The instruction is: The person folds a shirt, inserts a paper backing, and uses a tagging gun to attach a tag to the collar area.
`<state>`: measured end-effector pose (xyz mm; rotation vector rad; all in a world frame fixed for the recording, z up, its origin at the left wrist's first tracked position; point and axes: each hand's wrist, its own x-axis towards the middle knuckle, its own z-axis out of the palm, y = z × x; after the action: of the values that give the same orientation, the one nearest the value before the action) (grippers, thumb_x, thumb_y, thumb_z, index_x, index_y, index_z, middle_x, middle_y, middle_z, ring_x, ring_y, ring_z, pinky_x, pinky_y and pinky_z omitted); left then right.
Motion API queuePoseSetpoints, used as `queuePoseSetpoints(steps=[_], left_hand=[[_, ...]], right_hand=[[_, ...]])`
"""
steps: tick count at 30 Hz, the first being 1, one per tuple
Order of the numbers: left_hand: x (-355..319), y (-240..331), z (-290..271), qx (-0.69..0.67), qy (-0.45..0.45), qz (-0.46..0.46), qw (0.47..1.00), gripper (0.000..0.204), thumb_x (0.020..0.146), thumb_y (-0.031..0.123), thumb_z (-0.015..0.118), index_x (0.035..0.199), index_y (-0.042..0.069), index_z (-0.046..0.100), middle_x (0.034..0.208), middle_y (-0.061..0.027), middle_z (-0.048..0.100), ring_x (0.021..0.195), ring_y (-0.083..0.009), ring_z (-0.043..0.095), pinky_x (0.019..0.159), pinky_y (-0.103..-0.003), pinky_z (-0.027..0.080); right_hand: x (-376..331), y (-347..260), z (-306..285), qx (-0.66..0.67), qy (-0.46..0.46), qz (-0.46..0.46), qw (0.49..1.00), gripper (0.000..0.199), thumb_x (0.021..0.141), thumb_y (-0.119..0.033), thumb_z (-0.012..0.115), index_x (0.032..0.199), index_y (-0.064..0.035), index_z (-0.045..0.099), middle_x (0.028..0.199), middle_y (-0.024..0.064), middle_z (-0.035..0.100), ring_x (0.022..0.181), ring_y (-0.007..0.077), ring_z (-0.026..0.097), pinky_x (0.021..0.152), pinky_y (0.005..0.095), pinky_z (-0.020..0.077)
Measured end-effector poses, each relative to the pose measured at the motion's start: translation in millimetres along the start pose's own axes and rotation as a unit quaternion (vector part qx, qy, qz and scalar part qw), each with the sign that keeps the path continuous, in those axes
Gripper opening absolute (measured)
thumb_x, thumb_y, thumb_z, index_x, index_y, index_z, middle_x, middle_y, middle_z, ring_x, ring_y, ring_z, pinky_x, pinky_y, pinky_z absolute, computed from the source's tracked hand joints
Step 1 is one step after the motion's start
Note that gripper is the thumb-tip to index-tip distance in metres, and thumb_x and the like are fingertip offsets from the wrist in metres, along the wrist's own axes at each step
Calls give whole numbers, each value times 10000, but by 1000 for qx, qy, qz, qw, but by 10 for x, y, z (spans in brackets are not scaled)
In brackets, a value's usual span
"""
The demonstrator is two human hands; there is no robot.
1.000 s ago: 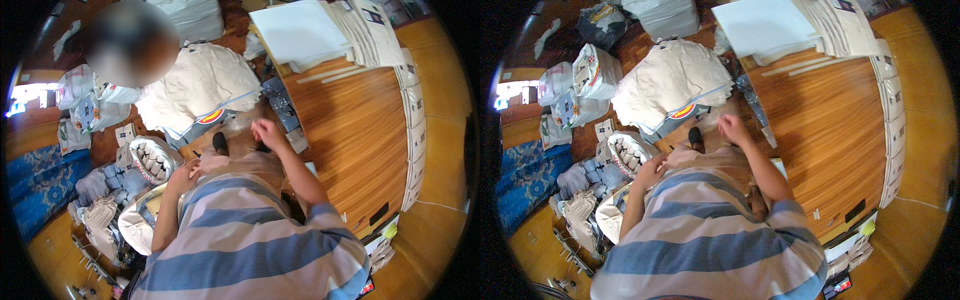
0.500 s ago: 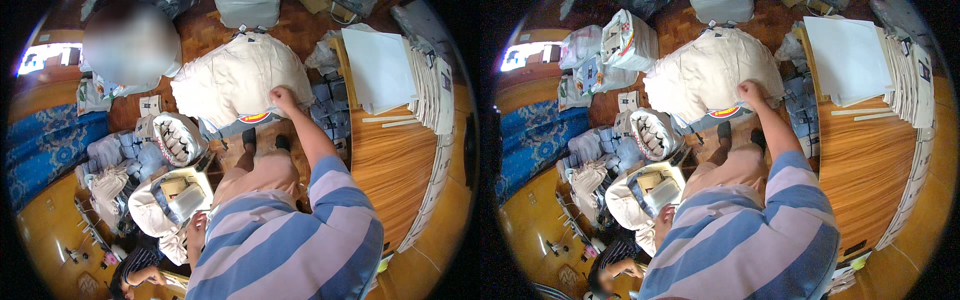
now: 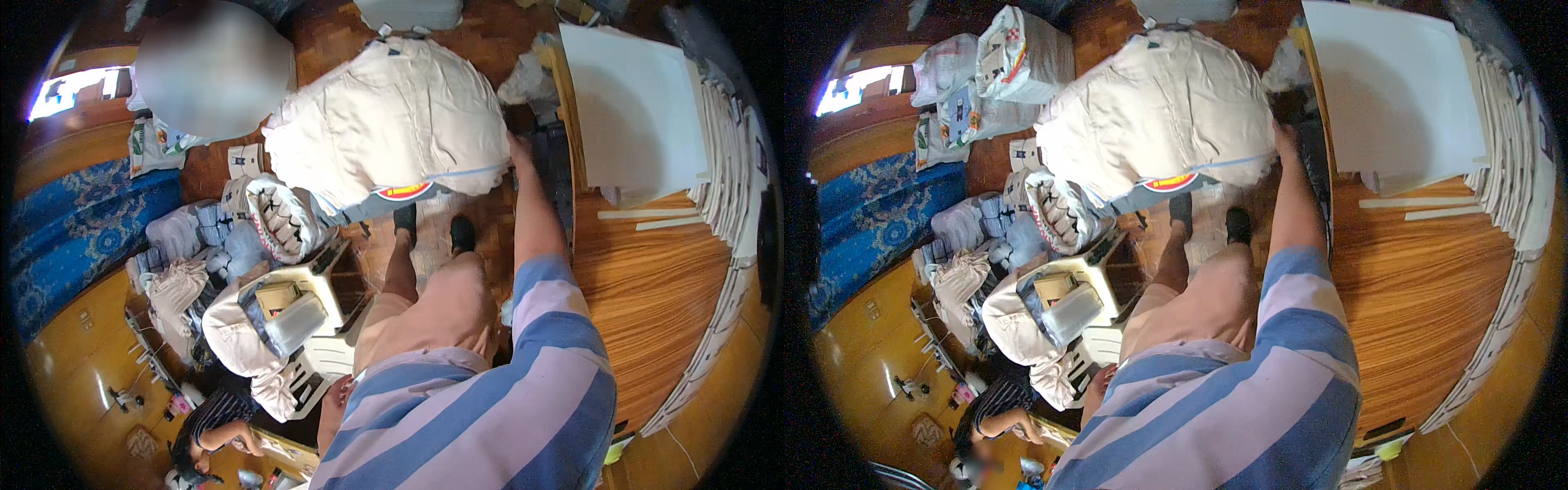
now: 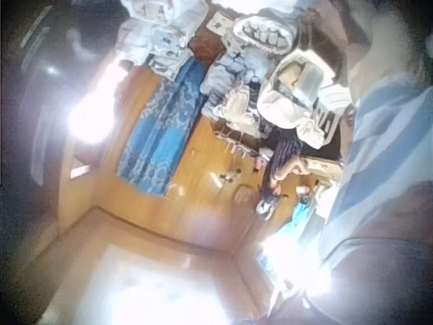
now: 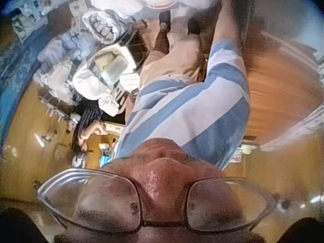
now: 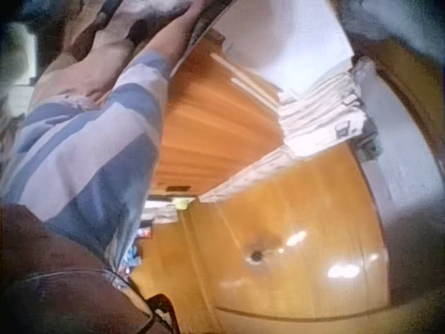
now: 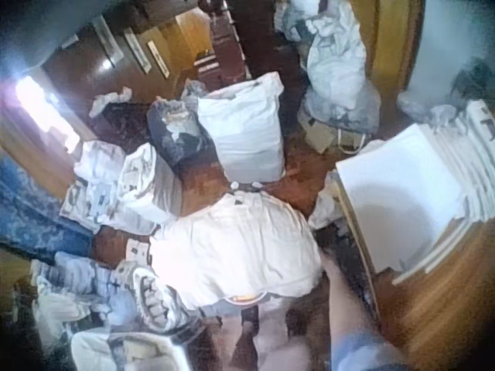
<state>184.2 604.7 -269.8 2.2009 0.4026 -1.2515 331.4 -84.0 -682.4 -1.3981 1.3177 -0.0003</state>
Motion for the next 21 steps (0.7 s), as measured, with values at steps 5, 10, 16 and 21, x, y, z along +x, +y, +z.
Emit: queuePoseSetpoints(steps=[5,10,16,21], left_hand=[[-70,302,84,12,-5,-1,1000,425,1068,222,668,1438,21,614,1282,-160,732,1113,-259,727,936,-382,596],[-53,1310,139,172,43,37,984,479,998,146,721,1446,24,605,1363,-167,694,1248,-276,668,1026,-403,554],[-193,3082,-481,361,282,581,673,977,773,114,918,1598,49,398,1436,-274,611,1447,-431,511,1179,-527,420],[-449,2928,-944,182,13,470,863,784,768,92,895,1472,58,552,1138,-225,735,1010,-394,743,838,-433,609]], right_hand=[[350,97,-51,-232,-6,-143,962,601,1011,-525,639,1245,24,710,1204,204,751,1158,403,695,1004,480,518],[-974,-980,186,113,147,-305,934,265,1067,-217,604,1198,-22,726,1178,162,762,1097,329,724,1003,431,549],[-4289,-2429,547,-134,-288,-740,592,128,884,-229,681,943,-122,721,855,86,747,801,252,757,681,413,590],[-5204,-2640,-40,48,-359,-665,652,220,862,-314,754,877,-105,684,736,82,706,728,327,745,633,462,584]])
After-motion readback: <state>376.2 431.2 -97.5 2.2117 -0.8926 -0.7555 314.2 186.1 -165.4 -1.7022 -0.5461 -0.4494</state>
